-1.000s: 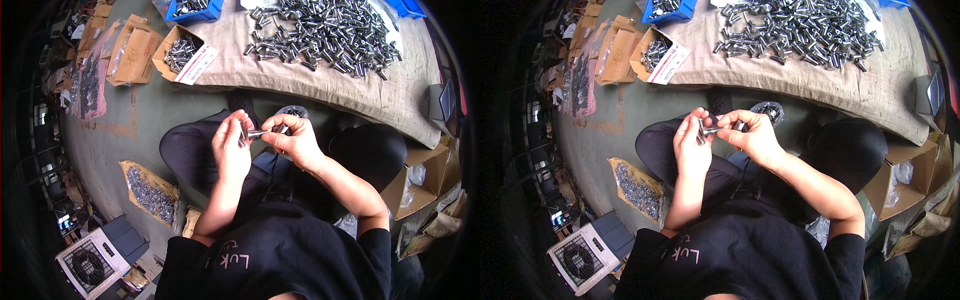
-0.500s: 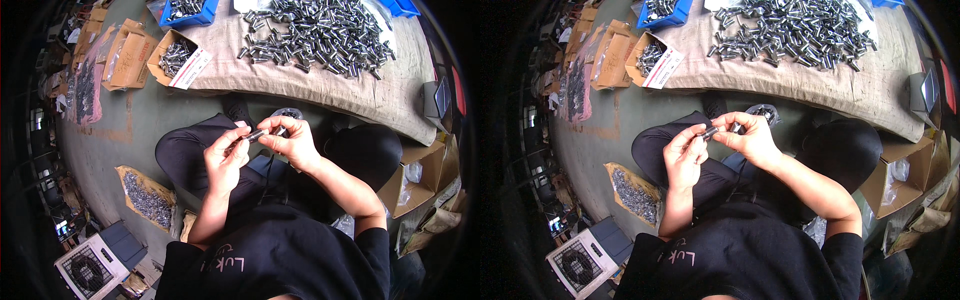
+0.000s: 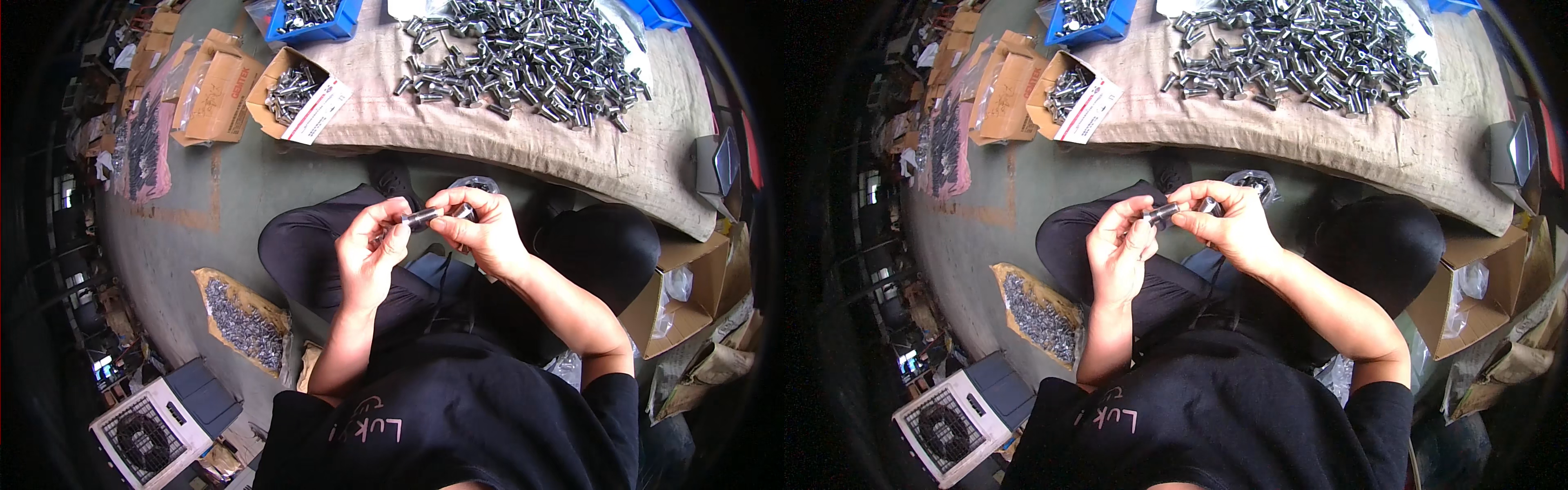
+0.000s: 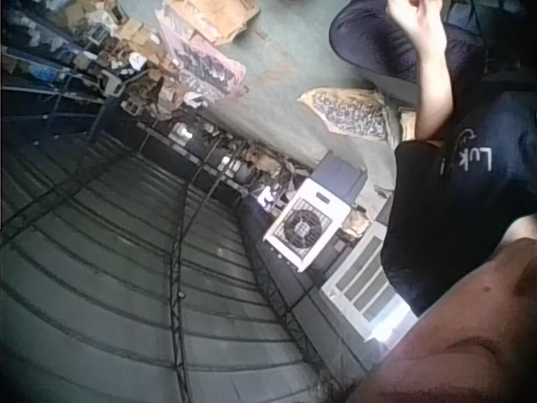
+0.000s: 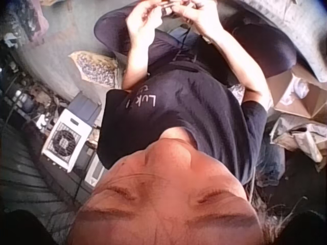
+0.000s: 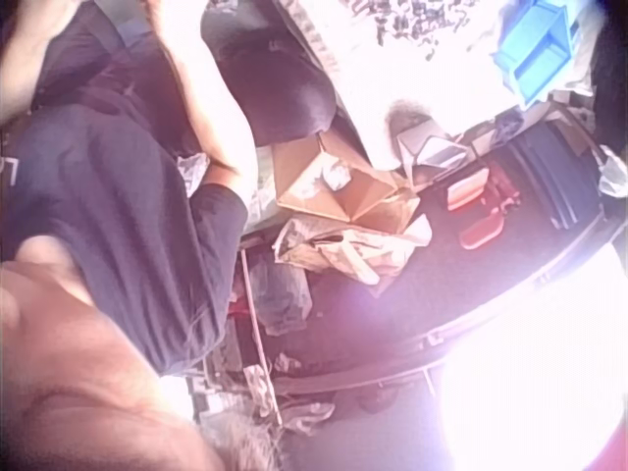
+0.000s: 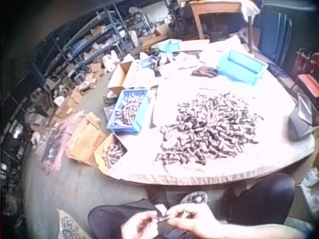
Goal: The recorder is sitting on the floor and counting or sorting bolts before placing them into a plastic bag.
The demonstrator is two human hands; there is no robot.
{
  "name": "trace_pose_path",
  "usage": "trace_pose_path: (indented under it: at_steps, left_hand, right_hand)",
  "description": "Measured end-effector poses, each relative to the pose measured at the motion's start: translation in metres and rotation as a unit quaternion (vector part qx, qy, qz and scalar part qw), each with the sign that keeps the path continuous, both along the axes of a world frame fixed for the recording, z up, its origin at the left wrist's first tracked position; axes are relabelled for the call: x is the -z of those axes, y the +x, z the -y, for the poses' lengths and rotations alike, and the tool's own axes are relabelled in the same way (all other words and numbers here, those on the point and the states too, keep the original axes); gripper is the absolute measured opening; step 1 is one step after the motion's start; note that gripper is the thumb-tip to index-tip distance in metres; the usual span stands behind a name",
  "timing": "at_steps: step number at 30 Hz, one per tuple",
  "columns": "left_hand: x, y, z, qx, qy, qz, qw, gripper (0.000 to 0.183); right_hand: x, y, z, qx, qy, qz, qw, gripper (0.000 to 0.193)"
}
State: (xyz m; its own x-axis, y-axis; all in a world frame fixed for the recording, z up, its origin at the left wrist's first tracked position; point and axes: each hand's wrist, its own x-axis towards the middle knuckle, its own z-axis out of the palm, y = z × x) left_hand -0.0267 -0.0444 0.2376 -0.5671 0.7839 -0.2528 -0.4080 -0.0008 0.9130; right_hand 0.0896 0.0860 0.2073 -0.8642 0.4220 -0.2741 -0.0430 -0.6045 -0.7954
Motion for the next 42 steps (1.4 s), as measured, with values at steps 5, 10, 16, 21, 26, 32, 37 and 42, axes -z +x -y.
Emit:
trace_pose_path:
  at_steps: [5,10,16,21,26,32,37,42]
  left_hand:
    - [0.0,0.004,-0.005,-0.012,-0.016,-0.115,0.993,0.026]
    - [0.0,0.003,-0.005,0.004,-0.04,-0.301,0.953,0.028]
    - [-0.001,-0.001,-0.011,-0.079,0.076,0.202,0.973,0.027]
    - [-0.001,0.006,-0.017,-0.137,0.066,0.186,0.971,0.027]
    - [0.015,0.024,-0.029,-0.154,0.085,0.084,0.981,0.027]
    - [0.017,0.023,-0.03,-0.129,0.094,0.096,0.982,0.032]
    - [0.015,0.006,-0.02,-0.148,0.036,0.171,0.974,0.032]
    - [0.007,0.009,-0.013,-0.066,-0.041,0.041,0.996,0.017]
  right_hand:
    - [-0.003,-0.003,0.002,0.016,-0.024,-0.012,1.0,0.018]
    - [0.006,-0.002,0.001,-0.001,-0.086,-0.026,0.996,0.017]
    - [-0.005,-0.004,-0.012,0.01,-0.298,-0.068,0.952,0.006]
    - [-0.002,-0.005,0.002,-0.099,-0.109,0.044,0.988,0.013]
    - [-0.003,-0.012,0.018,-0.018,0.096,-0.013,0.995,0.02]
    - [-0.004,-0.009,0.012,0.03,0.118,0.006,0.993,0.012]
    - [0.002,-0.004,0.005,0.04,-0.074,-0.008,0.996,0.016]
    - [0.0,-0.004,0.005,0.041,-0.037,-0.007,0.998,0.016]
